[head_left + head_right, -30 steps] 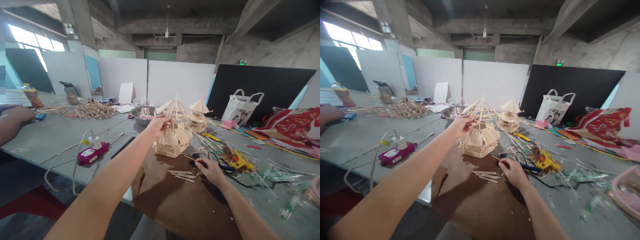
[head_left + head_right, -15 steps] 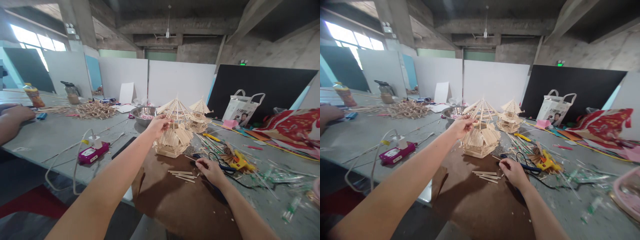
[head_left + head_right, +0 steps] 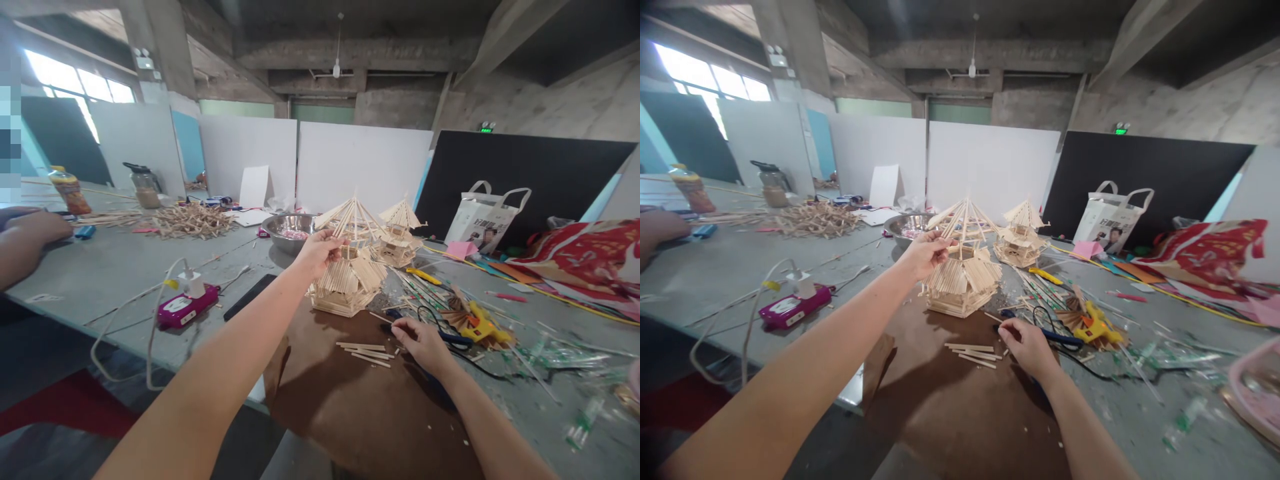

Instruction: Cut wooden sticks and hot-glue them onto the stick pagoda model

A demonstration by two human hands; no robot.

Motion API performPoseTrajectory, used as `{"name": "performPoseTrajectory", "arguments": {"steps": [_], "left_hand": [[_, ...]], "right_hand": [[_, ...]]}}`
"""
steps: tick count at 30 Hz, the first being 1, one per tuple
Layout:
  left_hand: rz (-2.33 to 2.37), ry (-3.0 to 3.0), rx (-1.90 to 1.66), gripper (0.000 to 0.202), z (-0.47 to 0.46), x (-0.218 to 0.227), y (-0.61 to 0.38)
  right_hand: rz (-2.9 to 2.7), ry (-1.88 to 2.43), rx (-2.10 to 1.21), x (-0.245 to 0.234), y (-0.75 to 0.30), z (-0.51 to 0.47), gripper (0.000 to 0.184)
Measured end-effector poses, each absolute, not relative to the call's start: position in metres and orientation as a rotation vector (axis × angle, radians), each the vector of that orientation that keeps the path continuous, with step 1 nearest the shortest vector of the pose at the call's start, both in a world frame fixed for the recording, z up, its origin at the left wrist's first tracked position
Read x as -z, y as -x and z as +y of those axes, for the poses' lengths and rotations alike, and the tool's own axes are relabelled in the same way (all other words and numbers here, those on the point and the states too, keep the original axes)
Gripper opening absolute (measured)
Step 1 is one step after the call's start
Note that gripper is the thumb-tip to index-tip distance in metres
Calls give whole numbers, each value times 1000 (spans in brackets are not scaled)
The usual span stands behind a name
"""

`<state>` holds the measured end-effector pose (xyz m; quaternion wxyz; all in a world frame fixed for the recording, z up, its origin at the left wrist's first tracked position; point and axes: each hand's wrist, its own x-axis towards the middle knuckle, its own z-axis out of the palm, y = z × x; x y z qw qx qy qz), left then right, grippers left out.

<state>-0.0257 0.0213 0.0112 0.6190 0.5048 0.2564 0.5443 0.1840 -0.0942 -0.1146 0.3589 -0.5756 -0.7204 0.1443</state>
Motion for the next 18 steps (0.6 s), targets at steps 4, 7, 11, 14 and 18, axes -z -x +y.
{"name": "performPoseTrajectory", "arguments": {"steps": [4, 7, 11, 14, 18], "left_hand": [[621, -1176, -1311, 15, 20, -9, 24], [633, -1164, -1321, 13, 17, -9, 23], [653, -1123, -1330, 12, 15, -9, 23], [664, -1076, -1313, 12, 16, -10, 22], [642, -1036, -1233, 7, 13, -8, 27]], "right_hand": [[-1864, 1502, -359, 115, -184, -94, 25], [-1862, 1502, -370, 114, -184, -95, 26], [-1858, 1497, -370, 113, -183, -95, 26], [-1858, 1498, -371, 113, -183, -95, 26], [-1857, 1490, -377, 114, -184, -94, 26]]}}
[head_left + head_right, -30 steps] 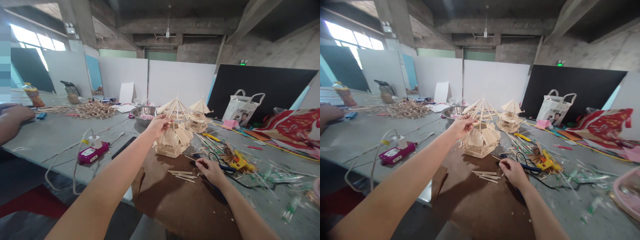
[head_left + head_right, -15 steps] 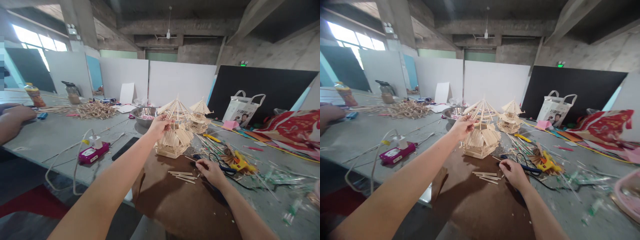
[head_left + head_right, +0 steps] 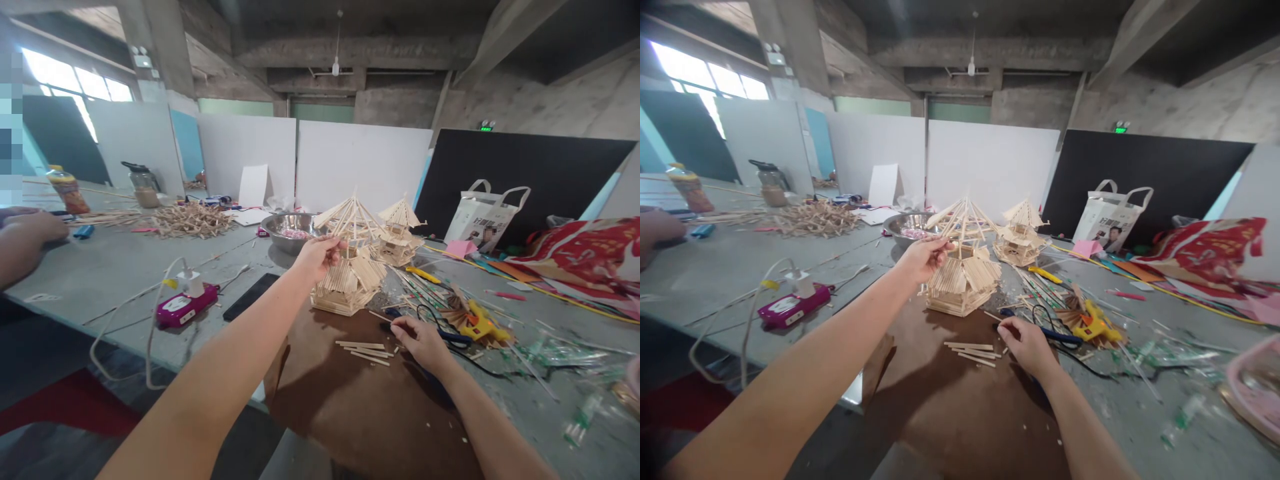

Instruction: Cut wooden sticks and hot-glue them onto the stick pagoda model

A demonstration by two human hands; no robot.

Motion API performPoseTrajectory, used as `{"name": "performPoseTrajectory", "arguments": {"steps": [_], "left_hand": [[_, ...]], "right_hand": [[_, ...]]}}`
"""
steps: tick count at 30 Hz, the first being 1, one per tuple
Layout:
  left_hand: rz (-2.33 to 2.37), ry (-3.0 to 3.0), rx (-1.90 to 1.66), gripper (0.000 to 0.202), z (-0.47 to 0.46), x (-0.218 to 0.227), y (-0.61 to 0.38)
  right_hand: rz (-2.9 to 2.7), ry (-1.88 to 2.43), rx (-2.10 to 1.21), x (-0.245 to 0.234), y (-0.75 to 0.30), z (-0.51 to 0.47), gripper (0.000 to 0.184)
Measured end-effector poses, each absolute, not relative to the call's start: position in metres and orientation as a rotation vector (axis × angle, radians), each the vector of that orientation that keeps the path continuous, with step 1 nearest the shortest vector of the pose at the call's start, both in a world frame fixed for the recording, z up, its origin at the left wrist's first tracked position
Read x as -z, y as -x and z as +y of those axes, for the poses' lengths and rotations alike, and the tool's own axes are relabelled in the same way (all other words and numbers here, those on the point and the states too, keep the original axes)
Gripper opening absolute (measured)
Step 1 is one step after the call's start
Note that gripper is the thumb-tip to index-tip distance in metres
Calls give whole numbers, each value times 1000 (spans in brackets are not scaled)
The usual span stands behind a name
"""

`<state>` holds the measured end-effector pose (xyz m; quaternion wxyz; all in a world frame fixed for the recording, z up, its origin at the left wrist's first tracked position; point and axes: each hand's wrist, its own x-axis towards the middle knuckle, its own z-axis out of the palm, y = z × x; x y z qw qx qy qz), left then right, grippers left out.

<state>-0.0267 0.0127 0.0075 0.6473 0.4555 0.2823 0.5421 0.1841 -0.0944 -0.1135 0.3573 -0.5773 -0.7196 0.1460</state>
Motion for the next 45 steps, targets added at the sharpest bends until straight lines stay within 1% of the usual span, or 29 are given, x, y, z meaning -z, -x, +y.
{"name": "performPoseTrajectory", "arguments": {"steps": [3, 7, 9, 11, 12, 13, 17, 19, 22, 25, 27, 29, 34, 38, 39, 40, 42, 44, 45], "left_hand": [[661, -1066, -1196, 6, -3, 1, 35], [777, -1297, -1155, 14, -38, 23, 40], [857, -1495, -1033, 13, -54, 35, 37], [906, -1742, -889, 12, -64, 43, 30], [914, -1851, -841, 11, -67, 46, 26], [911, -1951, -809, 11, -68, 48, 21], [871, -2161, -841, 12, -61, 48, 11], [854, -2165, -875, 11, -56, 47, 10], [798, -2031, -835, 11, -53, 46, 8], [691, -1654, -831, 15, -54, 49, -1], [606, -1393, -898, 19, -58, 53, -13], [556, -1265, -966, 19, -63, 59, -25], [587, -1369, -1070, 15, -73, 71, -38], [631, -1457, -1155, 15, -70, 72, -27], [631, -1487, -1179, 15, -68, 72, -24], [625, -1511, -1189, 16, -67, 73, -21], [610, -1542, -1163, 16, -63, 76, -19], [624, -1573, -1122, 16, -60, 80, -19], [637, -1600, -1112, 17, -59, 82, -20]], "right_hand": [[-1844, 1470, -363, 115, -185, -94, 26], [-1719, 1403, -358, 114, -183, -95, 29], [-1630, 1325, -335, 112, -182, -96, 37], [-1587, 1251, -257, 110, -182, -97, 45], [-1603, 1229, -204, 108, -182, -98, 47], [-1649, 1217, -151, 107, -183, -99, 46], [-1877, 1191, -56, 100, -186, -105, 27], [-1930, 1166, -120, 96, -187, -109, 28], [-1927, 1141, -337, 91, -185, -115, 29], [-1844, 1169, -524, 87, -179, -117, 39], [-1807, 1174, -606, 87, -174, -117, 38], [-1775, 1165, -650, 89, -169, -117, 37], [-1855, 1250, -602, 95, -164, -113, 40], [-1960, 1466, -294, 96, -176, -104, 39], [-1962, 1568, -202, 97, -181, -102, 42], [-1959, 1685, -122, 99, -187, -100, 51], [-1989, 1959, -59, 104, -198, -98, 75], [-2042, 2208, -121, 109, -208, -97, 92], [-2073, 2293, -172, 112, -212, -97, 98]]}}
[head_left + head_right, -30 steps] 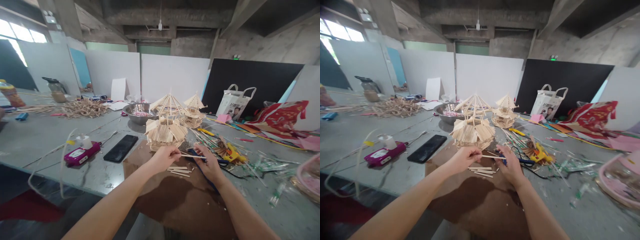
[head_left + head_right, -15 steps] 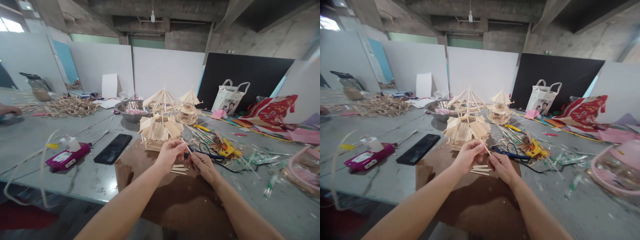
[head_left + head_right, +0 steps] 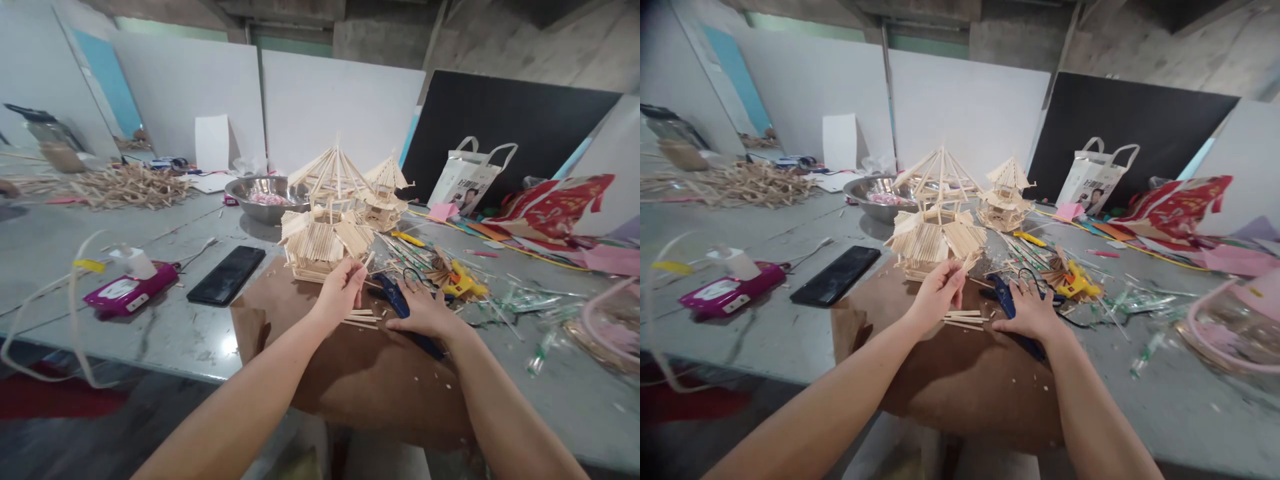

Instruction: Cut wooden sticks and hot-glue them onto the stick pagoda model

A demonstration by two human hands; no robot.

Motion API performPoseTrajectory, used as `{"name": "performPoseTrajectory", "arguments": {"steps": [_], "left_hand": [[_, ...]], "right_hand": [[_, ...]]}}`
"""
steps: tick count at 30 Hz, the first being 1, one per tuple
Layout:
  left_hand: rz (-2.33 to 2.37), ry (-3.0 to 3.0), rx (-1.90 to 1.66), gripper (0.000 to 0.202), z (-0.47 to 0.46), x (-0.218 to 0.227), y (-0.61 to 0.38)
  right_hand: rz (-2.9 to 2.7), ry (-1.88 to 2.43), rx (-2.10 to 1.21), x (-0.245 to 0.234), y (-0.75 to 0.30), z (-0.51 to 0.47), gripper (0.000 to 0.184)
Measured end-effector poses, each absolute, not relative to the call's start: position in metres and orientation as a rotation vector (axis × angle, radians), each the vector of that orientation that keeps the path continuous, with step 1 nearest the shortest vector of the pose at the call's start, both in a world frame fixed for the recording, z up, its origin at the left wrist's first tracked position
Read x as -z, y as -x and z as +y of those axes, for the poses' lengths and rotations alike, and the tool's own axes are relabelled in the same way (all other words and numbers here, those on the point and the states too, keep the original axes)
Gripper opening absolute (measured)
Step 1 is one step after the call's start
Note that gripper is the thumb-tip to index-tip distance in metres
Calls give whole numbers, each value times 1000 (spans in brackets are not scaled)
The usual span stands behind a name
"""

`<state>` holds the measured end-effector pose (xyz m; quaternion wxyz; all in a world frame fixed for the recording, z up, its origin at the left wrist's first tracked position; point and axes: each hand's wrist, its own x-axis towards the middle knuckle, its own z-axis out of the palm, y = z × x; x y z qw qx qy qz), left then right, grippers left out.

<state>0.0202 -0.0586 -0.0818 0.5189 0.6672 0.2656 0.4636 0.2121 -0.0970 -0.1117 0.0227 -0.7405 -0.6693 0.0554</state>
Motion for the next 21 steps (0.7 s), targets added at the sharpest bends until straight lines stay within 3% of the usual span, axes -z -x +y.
{"name": "performPoseTrajectory", "arguments": {"steps": [4, 12, 21], "left_hand": [[692, -1772, -1161, 18, -54, 86, -22], [828, -1986, -1129, 22, -52, 89, -20], [892, -2154, -1134, 27, -49, 91, -19]], "right_hand": [[-2165, 2367, -287, 114, -224, -96, 102], [-2274, 2199, -78, 105, -222, -96, 69], [-2030, 2147, 315, 108, -213, -95, 47]]}}
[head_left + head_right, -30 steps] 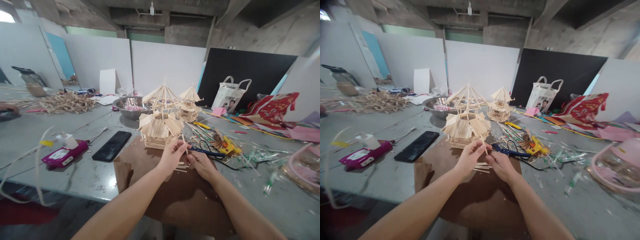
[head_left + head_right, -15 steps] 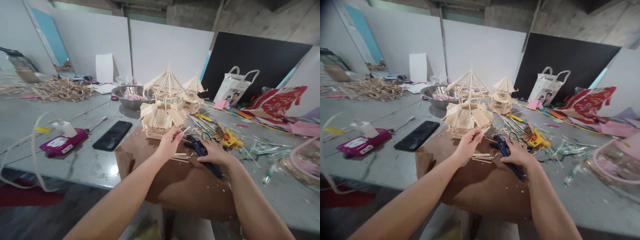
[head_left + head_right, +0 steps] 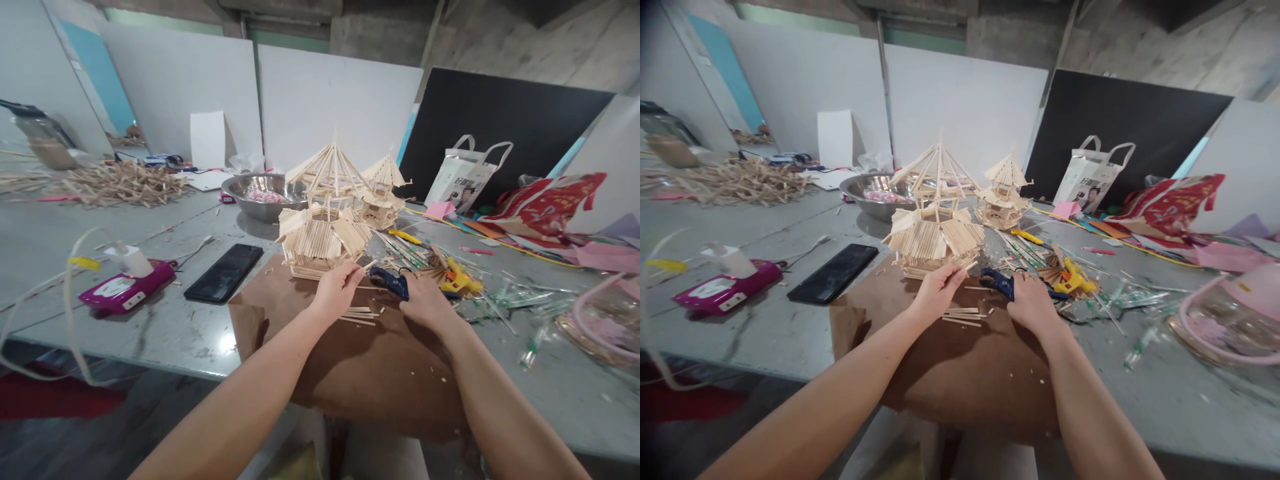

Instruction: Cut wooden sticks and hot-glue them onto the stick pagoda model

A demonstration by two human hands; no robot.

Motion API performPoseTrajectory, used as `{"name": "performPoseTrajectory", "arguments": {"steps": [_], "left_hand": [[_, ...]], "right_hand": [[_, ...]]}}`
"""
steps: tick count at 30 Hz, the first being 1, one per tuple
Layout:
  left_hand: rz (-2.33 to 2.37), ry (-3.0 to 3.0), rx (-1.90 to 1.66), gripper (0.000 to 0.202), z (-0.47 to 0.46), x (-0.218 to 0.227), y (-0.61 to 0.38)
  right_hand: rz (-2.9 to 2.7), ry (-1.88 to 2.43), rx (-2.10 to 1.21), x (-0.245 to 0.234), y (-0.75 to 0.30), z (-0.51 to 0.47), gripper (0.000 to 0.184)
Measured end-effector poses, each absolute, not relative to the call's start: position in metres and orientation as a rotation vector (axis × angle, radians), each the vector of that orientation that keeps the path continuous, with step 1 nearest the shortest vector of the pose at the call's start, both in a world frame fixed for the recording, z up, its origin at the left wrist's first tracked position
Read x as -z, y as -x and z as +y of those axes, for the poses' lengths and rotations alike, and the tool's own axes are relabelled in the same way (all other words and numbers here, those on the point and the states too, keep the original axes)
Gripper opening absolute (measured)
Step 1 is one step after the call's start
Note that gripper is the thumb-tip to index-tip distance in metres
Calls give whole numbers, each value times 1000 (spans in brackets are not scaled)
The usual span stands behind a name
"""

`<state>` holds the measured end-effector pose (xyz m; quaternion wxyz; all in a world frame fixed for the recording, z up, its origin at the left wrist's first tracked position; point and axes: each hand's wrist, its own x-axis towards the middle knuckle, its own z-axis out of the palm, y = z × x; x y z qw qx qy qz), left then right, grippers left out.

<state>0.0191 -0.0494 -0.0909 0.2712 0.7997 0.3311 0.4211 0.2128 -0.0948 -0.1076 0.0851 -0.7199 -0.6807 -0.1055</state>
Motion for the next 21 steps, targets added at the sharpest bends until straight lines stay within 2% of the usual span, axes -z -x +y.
{"name": "performPoseTrajectory", "arguments": {"steps": [5, 11, 21], "left_hand": [[917, -2240, -1084, 27, -49, 93, -20], [966, -2309, -1008, 27, -51, 94, -21], [884, -2395, -1008, 30, -48, 101, -23]], "right_hand": [[-1788, 2006, 244, 103, -208, -94, 45], [-1871, 1754, 203, 99, -200, -101, 44], [-1920, 1699, 171, 100, -192, -104, 39]]}}
